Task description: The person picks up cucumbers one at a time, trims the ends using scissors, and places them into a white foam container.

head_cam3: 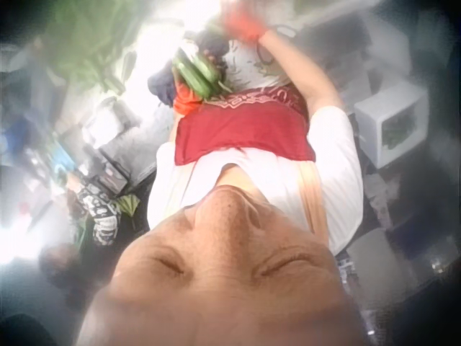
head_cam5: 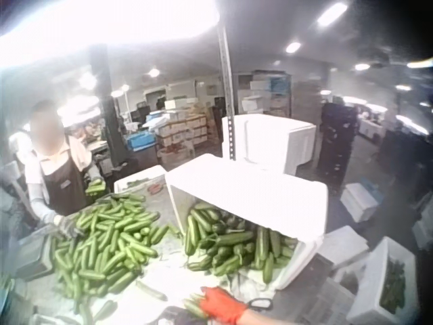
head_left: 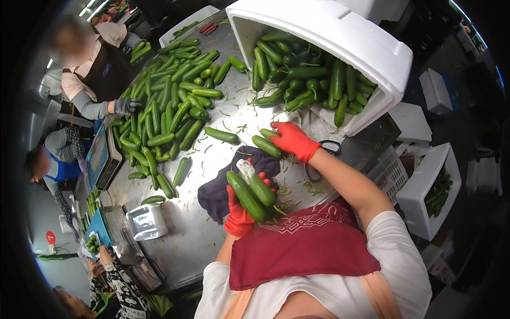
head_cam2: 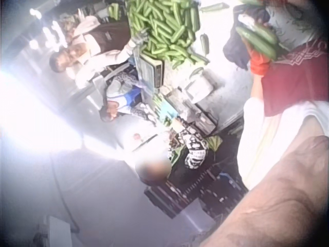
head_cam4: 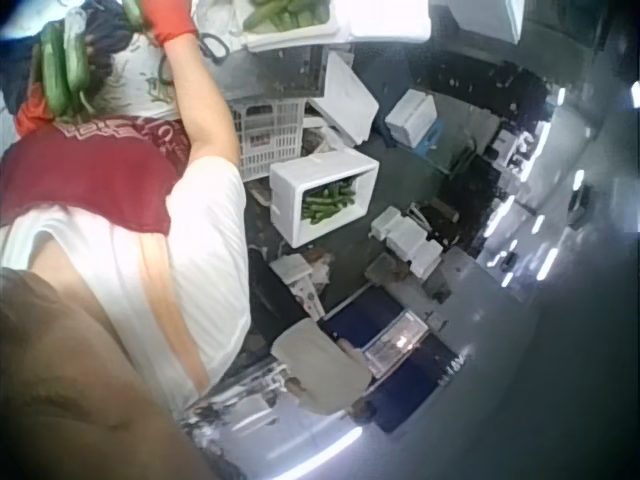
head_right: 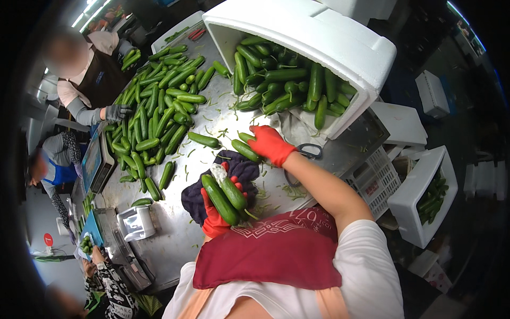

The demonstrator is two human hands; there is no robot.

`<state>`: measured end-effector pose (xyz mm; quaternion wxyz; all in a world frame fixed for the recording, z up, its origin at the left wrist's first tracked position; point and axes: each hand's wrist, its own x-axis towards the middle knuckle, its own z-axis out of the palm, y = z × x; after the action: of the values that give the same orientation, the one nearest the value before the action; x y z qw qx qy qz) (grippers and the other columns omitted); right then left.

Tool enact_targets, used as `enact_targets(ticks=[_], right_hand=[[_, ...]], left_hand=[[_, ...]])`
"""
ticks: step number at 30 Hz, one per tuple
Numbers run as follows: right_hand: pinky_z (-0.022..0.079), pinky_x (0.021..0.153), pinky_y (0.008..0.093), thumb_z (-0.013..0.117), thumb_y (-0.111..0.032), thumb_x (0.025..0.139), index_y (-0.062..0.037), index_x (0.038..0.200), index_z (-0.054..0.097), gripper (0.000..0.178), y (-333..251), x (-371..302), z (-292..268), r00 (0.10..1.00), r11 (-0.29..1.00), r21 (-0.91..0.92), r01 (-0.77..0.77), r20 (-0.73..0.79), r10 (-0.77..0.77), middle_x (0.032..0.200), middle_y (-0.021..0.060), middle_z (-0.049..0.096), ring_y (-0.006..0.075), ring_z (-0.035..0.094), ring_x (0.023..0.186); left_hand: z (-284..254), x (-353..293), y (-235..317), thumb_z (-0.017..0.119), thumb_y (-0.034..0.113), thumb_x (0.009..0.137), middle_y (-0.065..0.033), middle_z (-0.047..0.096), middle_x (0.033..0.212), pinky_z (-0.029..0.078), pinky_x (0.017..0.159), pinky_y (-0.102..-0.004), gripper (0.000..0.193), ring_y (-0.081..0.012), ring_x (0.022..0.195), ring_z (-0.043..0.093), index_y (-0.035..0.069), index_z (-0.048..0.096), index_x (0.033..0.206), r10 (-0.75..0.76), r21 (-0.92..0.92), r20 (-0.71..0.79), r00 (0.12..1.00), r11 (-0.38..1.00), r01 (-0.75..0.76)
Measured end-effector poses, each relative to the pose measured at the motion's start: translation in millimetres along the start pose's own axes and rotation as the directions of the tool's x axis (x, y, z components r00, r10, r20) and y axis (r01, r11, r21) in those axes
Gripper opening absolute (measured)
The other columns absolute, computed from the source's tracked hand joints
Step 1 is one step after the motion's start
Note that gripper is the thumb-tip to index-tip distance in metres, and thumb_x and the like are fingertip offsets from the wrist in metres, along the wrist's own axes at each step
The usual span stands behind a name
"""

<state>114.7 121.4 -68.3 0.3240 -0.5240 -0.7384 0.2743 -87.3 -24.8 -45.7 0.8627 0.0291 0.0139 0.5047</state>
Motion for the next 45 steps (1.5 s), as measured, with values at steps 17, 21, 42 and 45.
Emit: enact_targets(ticks=[17,21,42,45], right_hand=[[0.053,0.067,0.0257,0.038,-0.036,0.101,-0.0026,0.136,0.043,0.049,-64,-99,-112,0.834,0.085,0.842,-0.533,0.505,0.223,0.112,0.0096,0.06,0.0151,0.063,0.088],[0.044,0.053,0.0221,0.041,-0.04,0.099,-0.0015,0.126,0.052,0.048,-74,-105,-120,0.838,0.262,0.801,-0.539,0.478,0.263,0.092,0.0053,0.061,0.009,0.056,0.066],[0.047,0.064,0.0231,0.046,-0.034,0.094,-0.0027,0.13,0.051,0.048,-20,-199,-153,0.799,0.342,0.815,-0.468,0.224,0.558,0.107,0.0075,0.065,0.0096,0.058,0.08],[0.045,0.06,0.0196,0.052,-0.033,0.092,-0.0035,0.129,0.052,0.047,33,-261,-185,0.577,0.03,0.997,-0.069,0.015,0.817,0.103,0.0086,0.065,0.0093,0.057,0.075]], left_hand=[[-5,24,-18,0.055,0.058,0.087,-0.0191,0.044,0.139,0.035,0.106,-0.0532,0.085,-0.0348,0.125,0.045,0.02,0.014,0.151,-0.083,-0.047,-0.025,0.996,0.996,0.081],[-5,22,-19,0.057,0.057,0.086,-0.0196,0.043,0.139,0.034,0.106,-0.0536,0.087,-0.0353,0.126,0.045,0.02,0.012,0.151,-0.09,-0.024,-0.035,0.995,0.996,0.089],[3,43,-30,0.051,0.057,0.089,-0.0215,0.043,0.139,0.033,0.107,-0.0539,0.081,-0.0364,0.125,0.046,0.022,0.012,0.151,-0.217,0.047,-0.069,0.974,0.974,0.22],[-2,57,-39,0.053,0.053,0.091,-0.0226,0.047,0.136,0.035,0.107,-0.0517,0.08,-0.0363,0.125,0.047,0.02,0.012,0.151,-0.274,0.08,-0.076,0.959,0.957,0.28]])
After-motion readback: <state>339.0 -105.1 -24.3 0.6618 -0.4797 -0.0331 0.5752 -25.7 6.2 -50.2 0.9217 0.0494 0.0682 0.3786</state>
